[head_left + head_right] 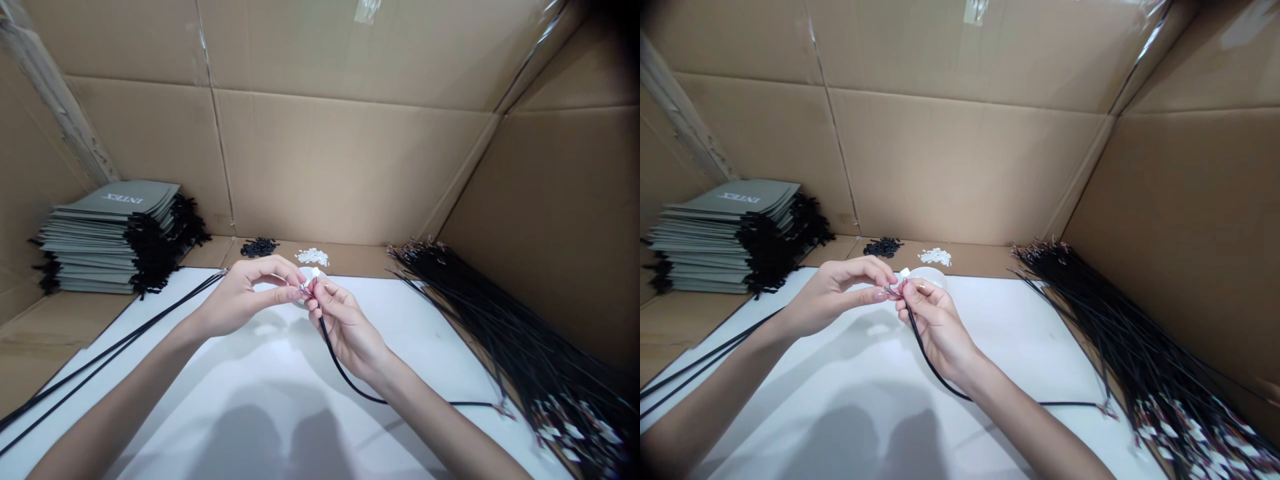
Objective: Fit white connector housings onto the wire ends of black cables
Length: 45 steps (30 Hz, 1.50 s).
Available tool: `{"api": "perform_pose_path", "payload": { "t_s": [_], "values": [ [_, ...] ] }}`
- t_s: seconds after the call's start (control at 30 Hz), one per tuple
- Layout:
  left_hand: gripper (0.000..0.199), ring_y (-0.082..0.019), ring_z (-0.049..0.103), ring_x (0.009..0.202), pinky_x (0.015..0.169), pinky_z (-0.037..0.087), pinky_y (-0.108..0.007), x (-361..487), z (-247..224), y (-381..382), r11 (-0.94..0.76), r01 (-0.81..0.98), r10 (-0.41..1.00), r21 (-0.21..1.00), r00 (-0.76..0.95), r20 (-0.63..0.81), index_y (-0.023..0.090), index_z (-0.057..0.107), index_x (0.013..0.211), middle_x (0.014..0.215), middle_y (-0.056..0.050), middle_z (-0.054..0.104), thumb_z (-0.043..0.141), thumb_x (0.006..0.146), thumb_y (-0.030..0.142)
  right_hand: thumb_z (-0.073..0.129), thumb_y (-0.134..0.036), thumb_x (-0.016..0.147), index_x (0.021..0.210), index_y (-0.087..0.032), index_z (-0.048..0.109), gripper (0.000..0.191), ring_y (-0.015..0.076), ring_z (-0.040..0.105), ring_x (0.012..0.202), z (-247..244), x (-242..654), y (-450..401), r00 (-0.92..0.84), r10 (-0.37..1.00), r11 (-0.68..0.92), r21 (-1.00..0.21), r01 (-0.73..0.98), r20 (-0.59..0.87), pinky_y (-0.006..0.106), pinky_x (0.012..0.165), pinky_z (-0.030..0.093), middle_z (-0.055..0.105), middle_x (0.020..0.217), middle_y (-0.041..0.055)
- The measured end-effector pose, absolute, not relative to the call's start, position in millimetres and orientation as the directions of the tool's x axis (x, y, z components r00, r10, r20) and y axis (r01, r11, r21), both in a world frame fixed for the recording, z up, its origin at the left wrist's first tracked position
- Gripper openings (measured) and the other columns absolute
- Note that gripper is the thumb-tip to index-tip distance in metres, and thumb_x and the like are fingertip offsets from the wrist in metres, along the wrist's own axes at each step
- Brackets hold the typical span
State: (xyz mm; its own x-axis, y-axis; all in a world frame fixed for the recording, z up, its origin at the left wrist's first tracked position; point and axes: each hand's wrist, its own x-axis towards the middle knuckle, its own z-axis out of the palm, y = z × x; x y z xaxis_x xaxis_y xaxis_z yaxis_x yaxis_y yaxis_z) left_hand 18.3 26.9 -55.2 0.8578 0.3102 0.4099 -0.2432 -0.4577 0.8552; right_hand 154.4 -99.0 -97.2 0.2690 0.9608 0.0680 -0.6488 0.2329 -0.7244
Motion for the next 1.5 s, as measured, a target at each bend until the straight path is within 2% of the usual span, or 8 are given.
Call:
{"api": "perform_pose_path", "payload": {
  "t_s": [0.2,0.5,0.73,0.87,1.03,1.2,1.33,1.5],
  "values": [
    [0.002,-0.014,0.067,0.09,0.083,0.055,-0.022,15.9,-52.5,31.5,-0.359,-0.244,0.274,0.901,0.895,0.352,0.018,0.072,0.088,0.097,-0.004,0.069,0.07,0.088,0.018,0.077,-0.027,0.087,0.082,-0.014,0.071,0.015,0.004,0.056,0.065,-95.1,154.6,-101.4,0.227,0.963,0.251,-0.798,-0.548,0.147,0.011,0.061,0.047,0.063,0.075,-0.0005],
    [0.003,-0.013,0.066,0.089,0.083,0.053,-0.022,15.3,-54.7,37.5,-0.527,-0.226,0.272,0.819,0.869,0.414,0.019,0.072,0.088,0.096,-0.002,0.068,0.069,0.089,0.02,0.079,-0.022,0.085,0.092,-0.015,0.07,0.014,0.0059,0.06,0.065,-94.1,154.0,-104.3,0.174,0.976,0.203,-0.83,-0.519,0.13,0.013,0.058,0.047,0.068,0.073,0.0001],
    [0.006,-0.012,0.065,0.088,0.081,0.05,-0.021,17.5,-58.6,32.7,-0.706,-0.273,0.26,0.653,0.758,0.598,0.019,0.073,0.09,0.093,-0.002,0.069,0.069,0.089,0.015,0.073,-0.025,0.09,0.101,-0.017,0.063,0.018,0.0049,0.059,0.068,-96.3,154.0,-101.0,0.269,0.959,0.221,-0.815,-0.535,0.084,0.011,0.062,0.047,0.067,0.079,0.0],
    [0.009,-0.014,0.065,0.088,0.08,0.051,-0.024,18.5,-61.1,30.3,-0.8,-0.303,0.186,0.519,0.697,0.693,0.019,0.073,0.092,0.095,-0.003,0.069,0.069,0.089,0.012,0.073,-0.025,0.09,0.1,-0.022,0.052,0.024,0.0078,0.062,0.07,-97.0,153.1,-100.6,0.334,0.933,0.292,-0.82,-0.492,0.132,0.015,0.064,0.049,0.069,0.078,-0.0008],
    [0.01,-0.014,0.065,0.089,0.081,0.05,-0.025,16.9,-61.4,29.7,-0.895,-0.311,0.04,0.32,0.658,0.752,0.018,0.071,0.095,0.098,-0.005,0.069,0.067,0.09,0.01,0.069,-0.028,0.093,0.085,-0.021,0.049,0.023,0.0088,0.062,0.07,-97.2,152.1,-101.4,0.338,0.903,0.374,-0.871,-0.317,0.265,0.018,0.065,0.051,0.069,0.079,-0.0008],
    [0.012,-0.017,0.063,0.091,0.078,0.049,-0.027,14.1,-60.8,30.3,-0.957,-0.252,-0.049,0.146,0.632,0.774,0.02,0.07,0.096,0.099,-0.005,0.07,0.064,0.092,0.01,0.067,-0.031,0.094,0.088,-0.021,0.058,0.014,0.011,0.063,0.071,-98.2,151.6,-102.6,0.367,0.863,0.412,-0.904,-0.114,0.347,0.022,0.064,0.056,0.065,0.081,-0.0006],
    [0.015,-0.018,0.063,0.095,0.081,0.049,-0.03,13.6,-60.0,31.0,-0.979,-0.185,-0.049,0.09,0.633,0.773,0.022,0.07,0.092,0.103,-0.006,0.07,0.06,0.094,0.012,0.064,-0.034,0.095,0.092,-0.022,0.063,0.012,0.0122,0.063,0.075,-99.9,152.2,-104.0,0.361,0.865,0.392,-0.919,-0.05,0.349,0.024,0.066,0.057,0.064,0.089,0.0017],
    [0.014,-0.02,0.062,0.098,0.085,0.049,-0.033,14.0,-58.5,31.8,-0.976,-0.168,-0.004,0.139,0.648,0.762,0.023,0.071,0.09,0.103,-0.006,0.069,0.06,0.095,0.016,0.068,-0.035,0.092,0.093,-0.021,0.066,0.014,0.0126,0.064,0.071,-100.2,154.6,-105.1,0.325,0.886,0.354,-0.935,-0.012,0.331,0.026,0.065,0.057,0.066,0.089,0.0022]
  ]
}}
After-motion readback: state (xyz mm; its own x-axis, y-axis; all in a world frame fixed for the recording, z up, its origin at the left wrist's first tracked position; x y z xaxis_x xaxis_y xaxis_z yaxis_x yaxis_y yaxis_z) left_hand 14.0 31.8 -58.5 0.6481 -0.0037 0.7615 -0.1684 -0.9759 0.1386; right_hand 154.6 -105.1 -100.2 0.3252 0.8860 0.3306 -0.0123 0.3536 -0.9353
